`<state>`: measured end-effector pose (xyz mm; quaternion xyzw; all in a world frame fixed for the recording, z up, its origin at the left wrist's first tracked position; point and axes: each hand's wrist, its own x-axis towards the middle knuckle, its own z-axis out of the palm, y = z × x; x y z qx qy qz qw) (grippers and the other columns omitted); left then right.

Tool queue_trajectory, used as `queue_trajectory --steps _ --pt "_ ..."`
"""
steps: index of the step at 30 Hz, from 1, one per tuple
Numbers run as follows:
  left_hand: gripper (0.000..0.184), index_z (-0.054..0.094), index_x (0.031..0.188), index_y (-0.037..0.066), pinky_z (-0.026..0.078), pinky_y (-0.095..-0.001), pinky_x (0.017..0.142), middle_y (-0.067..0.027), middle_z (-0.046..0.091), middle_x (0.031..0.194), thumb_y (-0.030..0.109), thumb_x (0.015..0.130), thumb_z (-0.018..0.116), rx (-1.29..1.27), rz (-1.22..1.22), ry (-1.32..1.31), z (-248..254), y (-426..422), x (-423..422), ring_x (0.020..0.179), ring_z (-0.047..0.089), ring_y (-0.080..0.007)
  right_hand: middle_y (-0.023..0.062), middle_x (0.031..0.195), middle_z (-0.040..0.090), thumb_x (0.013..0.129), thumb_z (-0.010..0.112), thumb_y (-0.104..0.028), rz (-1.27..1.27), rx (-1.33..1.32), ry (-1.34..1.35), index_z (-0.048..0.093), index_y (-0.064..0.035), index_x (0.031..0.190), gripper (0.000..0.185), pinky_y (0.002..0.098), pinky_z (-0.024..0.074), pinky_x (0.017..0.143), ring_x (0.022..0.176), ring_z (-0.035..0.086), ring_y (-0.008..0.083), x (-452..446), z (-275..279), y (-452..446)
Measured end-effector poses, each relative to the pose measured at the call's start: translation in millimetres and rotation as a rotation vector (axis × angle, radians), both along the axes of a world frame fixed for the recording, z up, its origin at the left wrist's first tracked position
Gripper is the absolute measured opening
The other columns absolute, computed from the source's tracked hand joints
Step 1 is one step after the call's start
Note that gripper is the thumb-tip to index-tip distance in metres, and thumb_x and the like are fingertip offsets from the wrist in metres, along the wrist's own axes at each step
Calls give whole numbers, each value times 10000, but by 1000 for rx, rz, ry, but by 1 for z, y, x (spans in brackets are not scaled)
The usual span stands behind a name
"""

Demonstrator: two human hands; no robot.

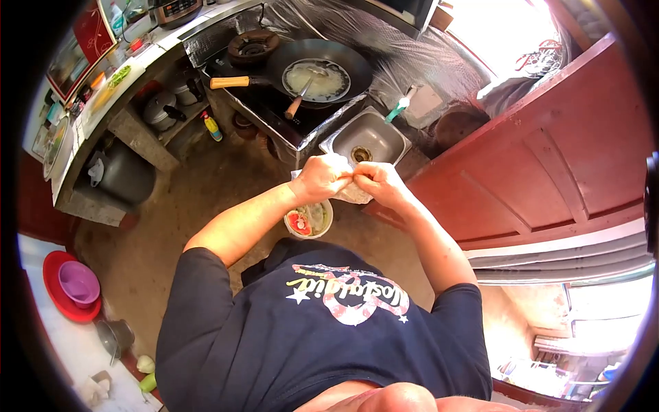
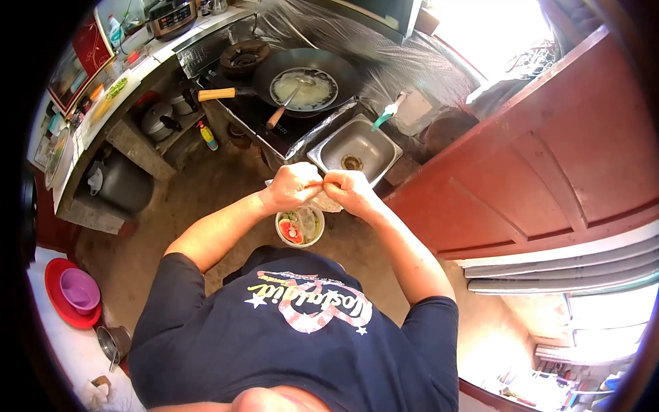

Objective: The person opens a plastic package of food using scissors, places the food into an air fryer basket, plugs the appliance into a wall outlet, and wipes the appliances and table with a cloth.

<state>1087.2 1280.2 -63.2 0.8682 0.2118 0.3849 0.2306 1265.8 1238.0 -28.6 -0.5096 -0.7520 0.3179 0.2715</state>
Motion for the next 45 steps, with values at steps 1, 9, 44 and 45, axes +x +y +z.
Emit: queue_trajectory --steps 1,9,44,45 --pt "76 623 745 31 445 -359 593 -100 564 696 102 718 619 53 5 -37 1 1 0 671 546 -288 130 656 571 765 524 -136 -12 -18 35 592 2 796 157 314 438 587 610 547 180 -2 0 1" --pt "79 548 645 77 433 -355 546 -63 512 648 107 694 602 195 58 29 -5 -14 -6 636 519 -258 38 632 557 745 523 -152 -113 -405 314 600 -6 774 168 281 419 580 611 495 108 -7 -20 -3" --pt "70 579 744 5 417 -260 583 -47 532 675 62 784 582 -562 -59 -70 -10 -30 -27 629 511 -118 -3 726 593 814 590 -166 109 -383 227 620 -4 828 165 233 429 624 687 514 58 1 -17 -11" --pt "67 579 752 1 418 -252 585 -41 535 679 58 786 580 -580 -62 -67 -11 -30 -28 639 511 -107 -3 726 593 814 590 -166 111 -385 226 620 -4 828 165 233 429 624 687 514 58 1 -18 -11"
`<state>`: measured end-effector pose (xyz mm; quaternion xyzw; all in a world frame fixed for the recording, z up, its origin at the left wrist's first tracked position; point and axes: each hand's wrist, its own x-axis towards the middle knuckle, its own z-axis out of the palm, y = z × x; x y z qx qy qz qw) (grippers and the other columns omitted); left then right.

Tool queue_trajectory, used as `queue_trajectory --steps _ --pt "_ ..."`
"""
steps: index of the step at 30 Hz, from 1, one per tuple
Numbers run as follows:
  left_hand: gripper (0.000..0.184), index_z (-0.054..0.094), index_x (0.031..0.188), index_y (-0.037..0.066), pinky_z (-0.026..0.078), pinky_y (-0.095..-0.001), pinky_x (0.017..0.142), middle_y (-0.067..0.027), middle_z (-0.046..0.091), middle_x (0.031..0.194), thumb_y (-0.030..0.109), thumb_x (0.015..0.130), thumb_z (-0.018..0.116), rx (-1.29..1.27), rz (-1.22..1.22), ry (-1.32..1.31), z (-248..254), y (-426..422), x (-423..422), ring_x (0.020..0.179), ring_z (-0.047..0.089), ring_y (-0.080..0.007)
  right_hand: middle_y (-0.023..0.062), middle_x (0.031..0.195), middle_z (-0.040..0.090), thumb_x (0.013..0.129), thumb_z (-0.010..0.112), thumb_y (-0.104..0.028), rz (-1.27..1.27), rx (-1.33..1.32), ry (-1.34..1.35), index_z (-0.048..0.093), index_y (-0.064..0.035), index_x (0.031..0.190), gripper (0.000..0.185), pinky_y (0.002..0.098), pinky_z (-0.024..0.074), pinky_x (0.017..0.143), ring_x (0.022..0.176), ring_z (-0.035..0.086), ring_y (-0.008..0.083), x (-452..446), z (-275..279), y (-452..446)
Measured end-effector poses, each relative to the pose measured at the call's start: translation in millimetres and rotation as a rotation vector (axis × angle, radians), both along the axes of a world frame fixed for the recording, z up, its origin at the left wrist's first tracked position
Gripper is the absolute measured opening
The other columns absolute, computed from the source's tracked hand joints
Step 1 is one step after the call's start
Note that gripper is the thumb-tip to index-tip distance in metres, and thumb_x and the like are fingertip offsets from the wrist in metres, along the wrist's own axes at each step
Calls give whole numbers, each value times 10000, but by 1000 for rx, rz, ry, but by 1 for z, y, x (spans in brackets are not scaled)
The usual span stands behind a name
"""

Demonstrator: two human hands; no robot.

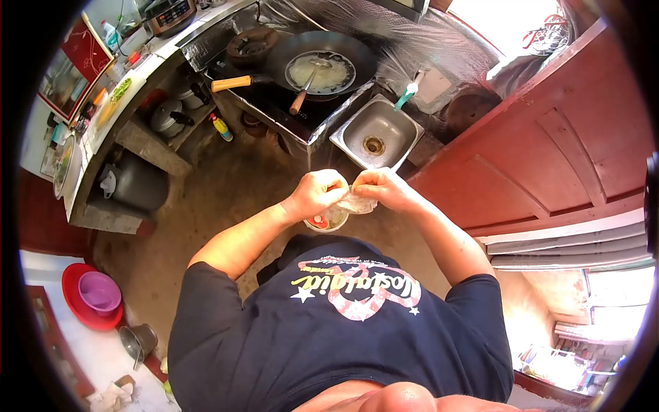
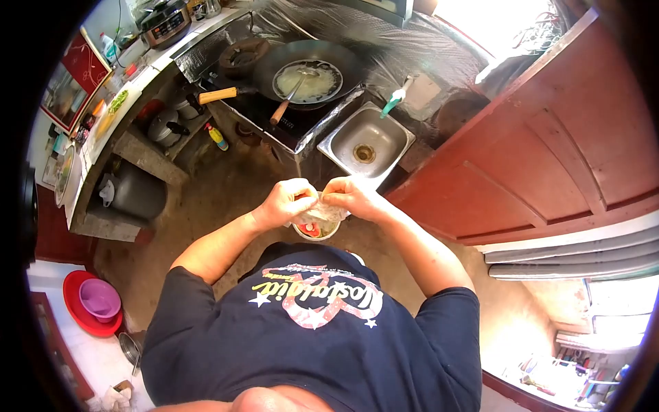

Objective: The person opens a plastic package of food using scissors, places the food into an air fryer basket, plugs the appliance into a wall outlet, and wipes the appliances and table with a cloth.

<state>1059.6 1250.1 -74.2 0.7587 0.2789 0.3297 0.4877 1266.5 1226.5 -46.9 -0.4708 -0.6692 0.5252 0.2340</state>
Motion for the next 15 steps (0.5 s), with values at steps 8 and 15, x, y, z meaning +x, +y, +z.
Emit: queue_trajectory --steps 8,15 --pt "47 589 741 8 431 -268 575 -62 564 687 50 753 605 55 18 18 -8 -3 7 620 534 -130 85 713 628 773 581 -207 29 98 -217 625 -20 819 198 287 458 615 661 581 137 -4 0 1" --pt "49 584 676 50 444 -359 550 -100 554 653 92 686 607 431 91 46 -5 -6 18 619 557 -285 129 648 596 747 544 -161 50 192 -296 616 -5 793 178 316 456 586 604 576 180 -7 11 -3"
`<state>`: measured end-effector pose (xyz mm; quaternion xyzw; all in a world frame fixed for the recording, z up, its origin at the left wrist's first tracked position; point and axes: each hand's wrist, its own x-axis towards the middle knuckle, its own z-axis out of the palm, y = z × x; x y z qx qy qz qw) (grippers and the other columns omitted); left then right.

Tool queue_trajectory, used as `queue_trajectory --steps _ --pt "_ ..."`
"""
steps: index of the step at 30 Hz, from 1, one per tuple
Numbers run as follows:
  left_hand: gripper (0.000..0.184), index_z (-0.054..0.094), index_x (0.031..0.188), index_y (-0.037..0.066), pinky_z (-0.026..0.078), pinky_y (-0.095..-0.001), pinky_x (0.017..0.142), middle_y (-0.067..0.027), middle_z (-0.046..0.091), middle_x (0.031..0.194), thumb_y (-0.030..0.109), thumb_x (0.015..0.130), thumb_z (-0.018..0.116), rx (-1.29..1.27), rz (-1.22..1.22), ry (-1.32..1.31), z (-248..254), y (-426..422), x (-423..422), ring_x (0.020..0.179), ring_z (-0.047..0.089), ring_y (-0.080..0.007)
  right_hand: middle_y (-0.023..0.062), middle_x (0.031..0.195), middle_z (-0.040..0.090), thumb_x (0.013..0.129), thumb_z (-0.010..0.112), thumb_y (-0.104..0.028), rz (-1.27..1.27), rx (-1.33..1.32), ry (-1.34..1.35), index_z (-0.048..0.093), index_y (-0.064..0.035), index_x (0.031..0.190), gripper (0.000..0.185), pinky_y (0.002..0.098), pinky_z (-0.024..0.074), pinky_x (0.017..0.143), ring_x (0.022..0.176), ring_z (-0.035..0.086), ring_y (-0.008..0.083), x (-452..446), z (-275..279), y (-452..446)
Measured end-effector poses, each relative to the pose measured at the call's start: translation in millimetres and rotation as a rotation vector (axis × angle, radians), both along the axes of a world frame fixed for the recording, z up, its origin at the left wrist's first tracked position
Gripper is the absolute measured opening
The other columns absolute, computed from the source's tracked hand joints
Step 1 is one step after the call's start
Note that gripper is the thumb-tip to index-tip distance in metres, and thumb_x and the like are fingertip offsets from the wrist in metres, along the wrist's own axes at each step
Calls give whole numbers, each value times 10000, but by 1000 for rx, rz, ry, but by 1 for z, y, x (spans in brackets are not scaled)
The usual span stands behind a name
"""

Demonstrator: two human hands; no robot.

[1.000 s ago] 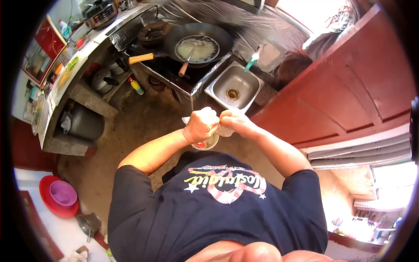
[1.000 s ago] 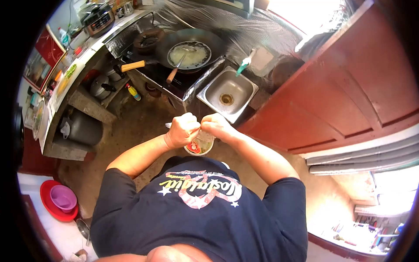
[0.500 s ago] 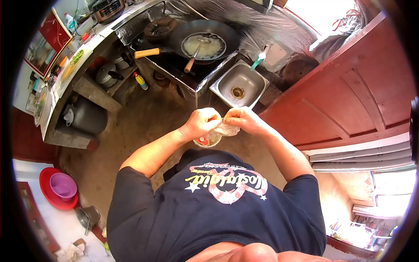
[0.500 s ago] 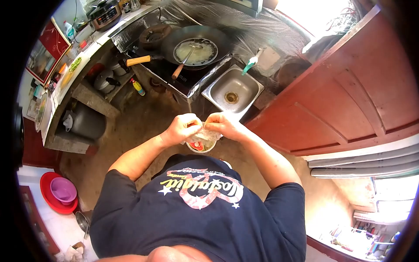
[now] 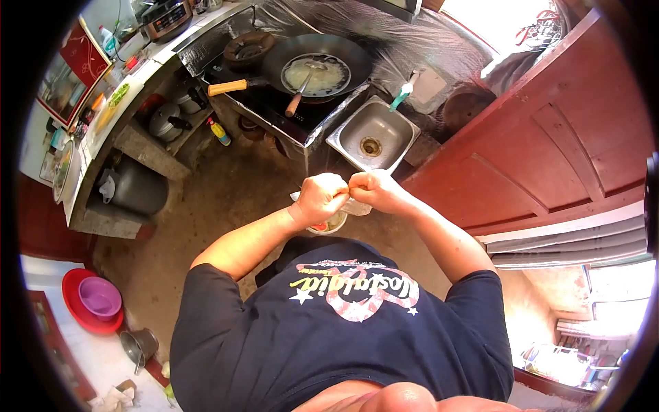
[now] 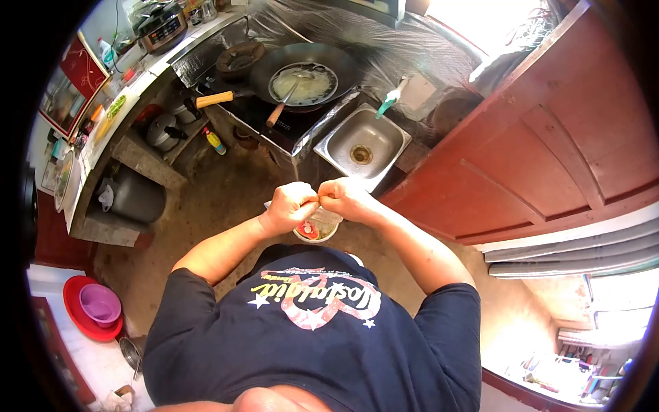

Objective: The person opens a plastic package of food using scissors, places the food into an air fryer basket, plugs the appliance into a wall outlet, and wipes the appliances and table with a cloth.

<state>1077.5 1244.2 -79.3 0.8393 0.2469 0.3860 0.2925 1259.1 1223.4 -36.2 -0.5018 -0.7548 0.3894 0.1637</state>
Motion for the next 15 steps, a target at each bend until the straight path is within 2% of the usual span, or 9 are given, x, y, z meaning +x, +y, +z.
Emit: queue_trajectory --steps 3,6,9,10,11,12,13,14,15 --pt "36 568 660 49 422 -365 526 -102 523 618 57 670 602 151 16 5 8 -6 2 588 528 -284 121 625 591 728 539 -151 -92 49 169 613 2 769 175 312 452 568 575 562 174 -1 -17 -3" --pt "63 548 652 47 401 -371 501 -103 495 598 30 659 608 259 -18 64 -2 -13 2 560 501 -283 83 607 583 712 543 -148 -189 -124 261 614 1 731 166 292 436 534 562 545 141 -1 -29 -10" --pt "89 542 674 43 400 -373 484 -104 503 630 38 651 628 361 -39 63 6 -21 3 555 492 -291 18 598 560 724 567 -178 -105 -330 293 621 -18 702 171 252 403 495 566 518 87 8 -35 -10" --pt "75 554 680 39 409 -370 491 -108 498 614 32 667 627 349 -45 47 7 -19 3 556 496 -294 19 634 577 745 578 -207 -72 -323 274 634 -25 754 190 262 419 497 574 520 87 15 -40 -5" --pt "50 570 694 34 414 -367 498 -114 504 607 26 693 619 290 -29 15 7 -16 4 559 505 -296 38 695 608 762 586 -225 -28 -270 236 641 -29 825 214 282 451 545 612 541 106 19 -27 -4" --pt "34 579 704 31 416 -361 510 -118 518 609 18 711 610 190 35 -2 10 -17 4 561 514 -295 66 766 633 773 590 -231 85 -79 265 642 -36 886 231 301 471 630 680 569 134 23 -22 -2" --pt "37 579 703 30 417 -348 526 -117 532 629 8 708 608 98 78 -57 6 -14 2 567 520 -281 86 787 641 780 587 -221 124 -103 232 635 -30 897 229 304 464 696 740 585 153 21 -17 -1" --pt "34 578 697 24 421 -330 545 -110 536 643 3 711 599 -6 84 -56 5 -13 -3 580 529 -260 83 761 615 767 588 -183 112 -22 186 628 -31 831 170 333 464 678 726 588 194 18 -14 -1" --pt "25 581 703 19 422 -315 555 -116 538 660 4 721 587 -94 75 -44 6 -13 -5 600 537 -242 77 750 585 744 589 -163 126 221 1 610 -40 794 135 346 461 662 739 574 216 15 -9 -3"
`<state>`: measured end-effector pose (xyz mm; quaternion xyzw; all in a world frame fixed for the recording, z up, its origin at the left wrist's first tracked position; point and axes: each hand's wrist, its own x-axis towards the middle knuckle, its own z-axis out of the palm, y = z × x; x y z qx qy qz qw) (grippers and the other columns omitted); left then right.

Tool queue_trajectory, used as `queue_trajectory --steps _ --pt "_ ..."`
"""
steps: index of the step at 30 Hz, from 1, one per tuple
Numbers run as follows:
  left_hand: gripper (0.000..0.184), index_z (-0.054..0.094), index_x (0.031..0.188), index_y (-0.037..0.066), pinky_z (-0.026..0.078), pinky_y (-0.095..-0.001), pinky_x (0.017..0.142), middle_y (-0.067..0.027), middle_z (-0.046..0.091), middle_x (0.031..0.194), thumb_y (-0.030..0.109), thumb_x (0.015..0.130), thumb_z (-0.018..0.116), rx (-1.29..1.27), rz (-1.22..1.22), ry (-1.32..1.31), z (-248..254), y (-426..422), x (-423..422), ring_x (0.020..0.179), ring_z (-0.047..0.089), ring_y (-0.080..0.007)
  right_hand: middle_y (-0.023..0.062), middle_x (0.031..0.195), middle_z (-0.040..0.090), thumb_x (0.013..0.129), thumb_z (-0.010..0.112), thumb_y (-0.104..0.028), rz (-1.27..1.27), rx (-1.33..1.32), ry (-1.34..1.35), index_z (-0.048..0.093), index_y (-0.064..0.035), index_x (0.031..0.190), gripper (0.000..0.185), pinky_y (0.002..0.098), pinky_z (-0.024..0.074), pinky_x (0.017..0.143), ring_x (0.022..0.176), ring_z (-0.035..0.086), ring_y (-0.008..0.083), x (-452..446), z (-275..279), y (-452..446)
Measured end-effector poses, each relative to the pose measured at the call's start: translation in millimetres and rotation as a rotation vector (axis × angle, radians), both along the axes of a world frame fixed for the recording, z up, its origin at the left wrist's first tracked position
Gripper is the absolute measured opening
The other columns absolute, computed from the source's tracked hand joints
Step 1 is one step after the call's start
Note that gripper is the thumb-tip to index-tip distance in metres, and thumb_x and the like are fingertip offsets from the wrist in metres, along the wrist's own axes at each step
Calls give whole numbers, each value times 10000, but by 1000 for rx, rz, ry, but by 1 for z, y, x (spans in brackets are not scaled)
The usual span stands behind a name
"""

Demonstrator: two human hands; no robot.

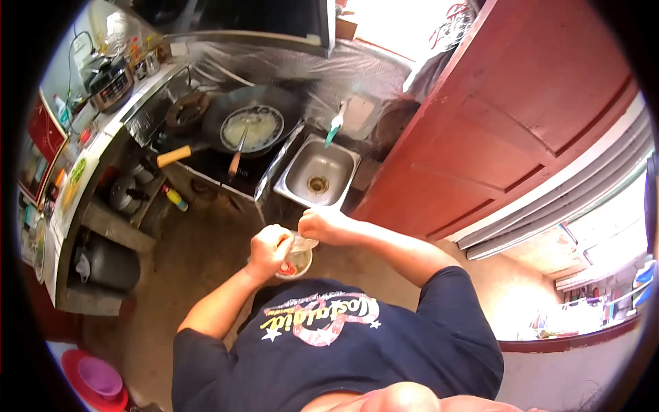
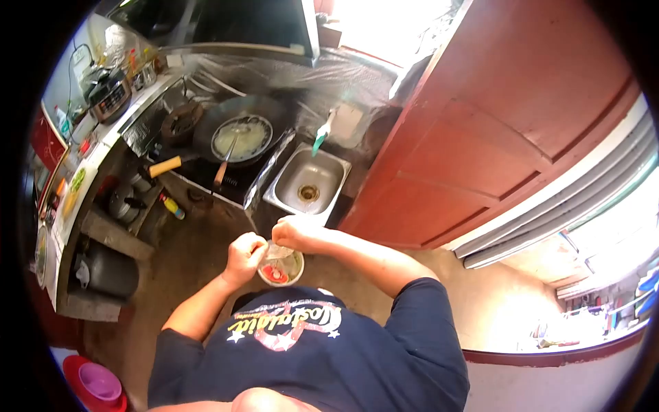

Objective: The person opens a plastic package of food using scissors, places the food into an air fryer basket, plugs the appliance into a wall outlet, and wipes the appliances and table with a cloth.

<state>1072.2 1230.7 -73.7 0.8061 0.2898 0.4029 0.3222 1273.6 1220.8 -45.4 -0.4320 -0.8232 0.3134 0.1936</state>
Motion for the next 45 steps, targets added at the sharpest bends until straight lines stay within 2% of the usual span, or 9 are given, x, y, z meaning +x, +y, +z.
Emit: queue_trajectory --steps 4,8,11,15,18,23,35,39,45 --pt "164 591 903 7 439 -237 719 -3 583 809 164 866 563 -672 -215 -235 -4 12 -13 747 532 -88 57 766 493 686 567 -129 150 372 -235 550 -66 747 89 364 449 660 855 508 250 -7 45 -2" --pt "706 366 1287 -5 289 -338 1011 -139 422 1271 423 793 635 -926 -555 -359 -33 57 3 1192 378 -194 78 867 535 704 585 -61 209 522 -72 532 -58 794 105 350 468 625 813 523 267 -3 80 10" --pt "669 426 1237 8 432 -365 900 -124 545 1136 380 747 686 -1496 -1114 -453 -32 68 22 1038 540 -234 89 920 552 697 597 -60 216 478 -107 527 -46 813 136 358 465 659 831 522 276 15 97 25" --pt "525 458 1206 6 517 -382 779 -118 597 1045 192 764 674 -1531 -773 -788 -27 63 67 900 614 -243 146 957 567 641 661 -112 59 391 -272 582 -18 936 319 384 452 801 936 535 307 92 137 79" --pt "550 433 1236 3 498 -404 833 -142 573 1107 173 766 664 -1479 -787 -736 -22 79 97 973 592 -268 182 864 611 701 613 -144 -895 559 -747 595 -16 935 267 410 487 713 815 603 308 195 189 181" --pt "507 438 1228 14 469 -394 865 -125 568 1113 148 778 631 -1305 -641 -752 -43 102 126 985 578 -253 145 1036 581 840 462 -243 -1736 585 -417 503 12 1078 350 378 537 694 854 639 273 368 209 304" --pt "363 518 1146 8 502 -372 812 -114 602 1036 69 793 581 -1307 -209 -909 -63 100 61 917 601 -221 165 931 636 844 376 -276 -1561 606 -424 571 -44 1016 349 434 497 661 770 624 360 367 235 309" --pt "320 554 1058 -23 512 -359 783 -117 623 962 82 759 601 -1286 -237 -826 -38 107 57 836 623 -224 241 1039 585 929 181 -348 -1483 981 -297 509 8 1140 528 469 333 967 1070 504 397 356 248 328" --pt "295 527 1078 -20 520 -362 788 -106 621 945 82 809 594 -1202 -307 -967 3 131 41 850 628 -214 120 658 571 821 498 -150 -957 1013 25 585 10 905 201 307 427 567 607 557 182 247 306 263"
